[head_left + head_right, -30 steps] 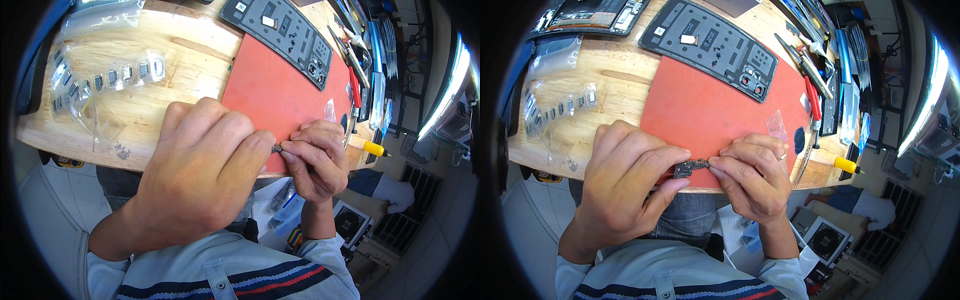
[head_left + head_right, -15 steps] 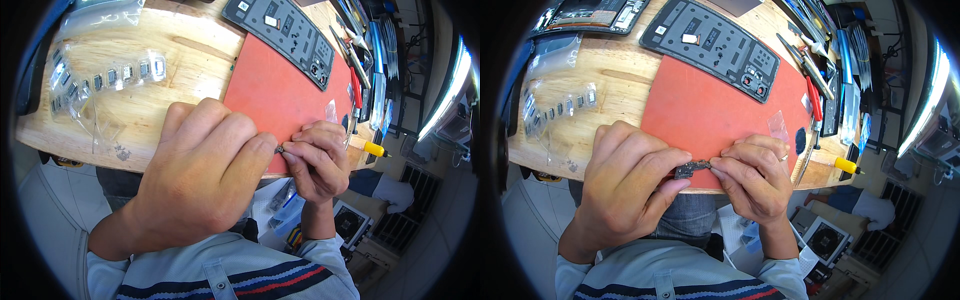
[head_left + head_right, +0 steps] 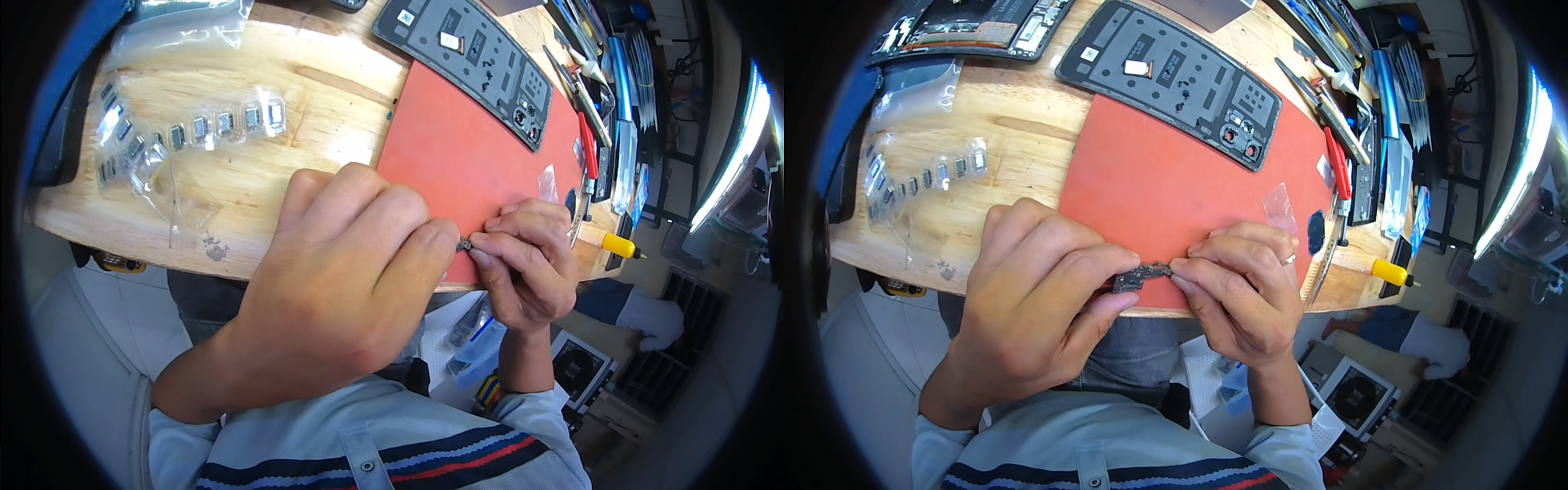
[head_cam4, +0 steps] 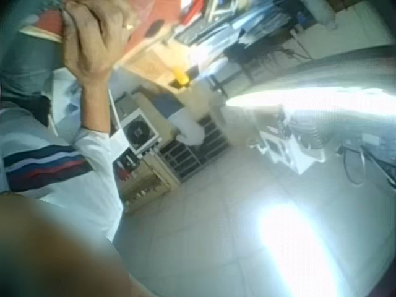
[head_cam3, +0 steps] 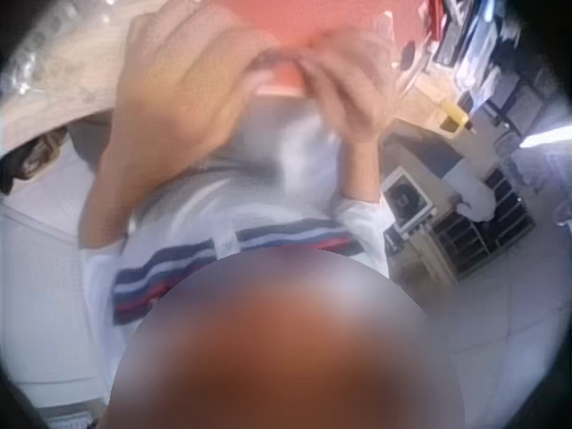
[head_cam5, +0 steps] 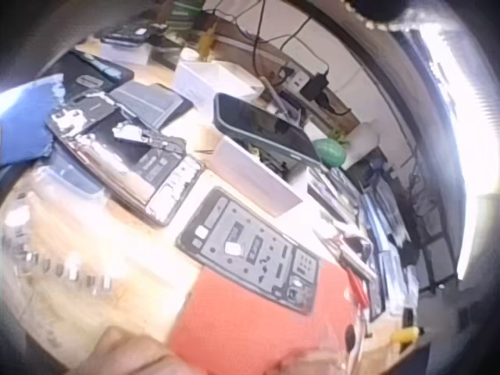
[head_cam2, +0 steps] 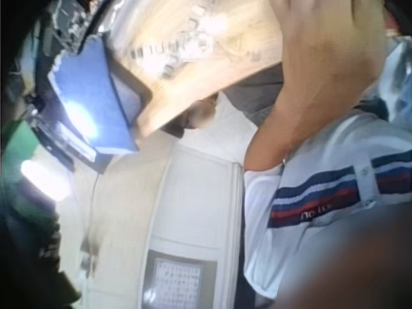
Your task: The person sorts through a container of electronic components, selects a small circuit board, and then uses their fingers to carefully manipulate and attach a tiny component to it on a red work mat.
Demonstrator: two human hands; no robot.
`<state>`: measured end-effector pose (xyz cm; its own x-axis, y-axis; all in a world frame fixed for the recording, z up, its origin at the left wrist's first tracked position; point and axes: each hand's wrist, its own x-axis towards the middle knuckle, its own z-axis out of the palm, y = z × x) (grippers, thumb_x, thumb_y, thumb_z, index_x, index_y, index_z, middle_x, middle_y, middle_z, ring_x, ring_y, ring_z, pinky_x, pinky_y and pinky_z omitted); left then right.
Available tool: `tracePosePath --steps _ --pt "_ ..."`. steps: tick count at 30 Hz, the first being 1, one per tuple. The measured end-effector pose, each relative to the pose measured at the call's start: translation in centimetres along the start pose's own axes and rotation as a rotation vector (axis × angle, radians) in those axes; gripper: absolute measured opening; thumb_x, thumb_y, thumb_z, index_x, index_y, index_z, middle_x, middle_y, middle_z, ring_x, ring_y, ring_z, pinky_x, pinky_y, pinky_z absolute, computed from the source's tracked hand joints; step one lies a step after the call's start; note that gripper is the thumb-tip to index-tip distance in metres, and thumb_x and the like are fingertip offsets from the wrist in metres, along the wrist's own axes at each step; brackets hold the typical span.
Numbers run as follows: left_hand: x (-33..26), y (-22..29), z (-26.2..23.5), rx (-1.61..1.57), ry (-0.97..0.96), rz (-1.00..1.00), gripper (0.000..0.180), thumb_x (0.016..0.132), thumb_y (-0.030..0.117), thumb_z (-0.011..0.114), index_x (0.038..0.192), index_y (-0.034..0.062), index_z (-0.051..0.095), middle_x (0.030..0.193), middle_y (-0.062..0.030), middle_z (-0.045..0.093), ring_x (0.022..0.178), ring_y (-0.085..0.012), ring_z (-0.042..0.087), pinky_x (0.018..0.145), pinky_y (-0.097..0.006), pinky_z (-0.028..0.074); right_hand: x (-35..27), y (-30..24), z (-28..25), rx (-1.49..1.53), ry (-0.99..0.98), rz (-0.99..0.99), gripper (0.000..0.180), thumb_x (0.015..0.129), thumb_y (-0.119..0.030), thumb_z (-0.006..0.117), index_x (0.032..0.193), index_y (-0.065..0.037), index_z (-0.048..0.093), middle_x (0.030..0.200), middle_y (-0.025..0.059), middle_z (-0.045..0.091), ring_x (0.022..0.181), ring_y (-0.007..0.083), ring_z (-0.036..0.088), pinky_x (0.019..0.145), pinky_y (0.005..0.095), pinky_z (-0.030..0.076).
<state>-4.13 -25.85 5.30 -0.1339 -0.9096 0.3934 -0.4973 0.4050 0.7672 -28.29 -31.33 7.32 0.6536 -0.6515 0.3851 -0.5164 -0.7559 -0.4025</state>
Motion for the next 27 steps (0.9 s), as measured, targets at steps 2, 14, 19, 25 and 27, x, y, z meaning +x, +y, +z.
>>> tracePosePath --steps 2,14,19,25,27 --pt "-0.2 0.0 0.0 0.001 -0.016 -0.006 0.035 0.077 0.009 0.087 0.109 0.0063 0.073 0.097 -0.0069 0.066 0.087 -0.0286 0.061 0.079 -0.043 0.043 -0.1 0.0 -0.1 0.009 -0.007 0.013 0.027 0.072 -0.003 0.088 0.098 -0.005 0.083 0.099 0.0078 0.072 0.091 0.0272 0.069 0.084 0.0379 0.049" --pt "0.1 -0.5 1.2 0.029 0.043 0.064 0.028 0.086 0.015 0.083 0.11 0.0097 0.069 0.102 -0.0057 0.063 0.098 -0.0283 0.06 0.087 -0.042 0.043 -0.1 0.0 0.4 0.035 0.085 0.042 0.017 0.079 -0.004 0.085 0.096 -0.004 0.079 0.097 0.0091 0.072 0.093 0.029 0.066 0.086 0.0413 0.047" --pt "-0.1 -0.7 1.4 -0.003 0.064 0.062 0.028 0.085 0.015 0.085 0.107 0.0092 0.07 0.099 -0.0055 0.063 0.097 -0.0282 0.061 0.088 -0.042 0.044 -0.4 0.0 0.8 0.092 0.109 0.075 0.015 0.081 0.0 0.083 0.096 -0.001 0.078 0.098 0.0105 0.071 0.095 0.0297 0.066 0.086 0.0406 0.05" --pt "0.1 -0.9 1.4 0.006 0.064 0.08 0.026 0.085 0.013 0.085 0.106 0.009 0.071 0.097 -0.0053 0.065 0.097 -0.0281 0.061 0.088 -0.041 0.045 -0.8 0.0 1.2 0.162 0.229 0.175 0.013 0.086 0.002 0.081 0.097 -0.001 0.076 0.097 0.0118 0.069 0.096 0.0283 0.065 0.087 0.0398 0.051" --pt "0.0 -1.1 1.7 -0.018 0.059 0.077 0.025 0.085 0.015 0.085 0.105 0.0096 0.071 0.097 -0.0055 0.065 0.097 -0.0283 0.062 0.088 -0.042 0.045 -1.0 0.0 1.3 0.167 0.288 0.245 0.011 0.087 0.002 0.08 0.097 0.0 0.075 0.097 0.0123 0.068 0.096 0.0278 0.064 0.087 0.0395 0.051"
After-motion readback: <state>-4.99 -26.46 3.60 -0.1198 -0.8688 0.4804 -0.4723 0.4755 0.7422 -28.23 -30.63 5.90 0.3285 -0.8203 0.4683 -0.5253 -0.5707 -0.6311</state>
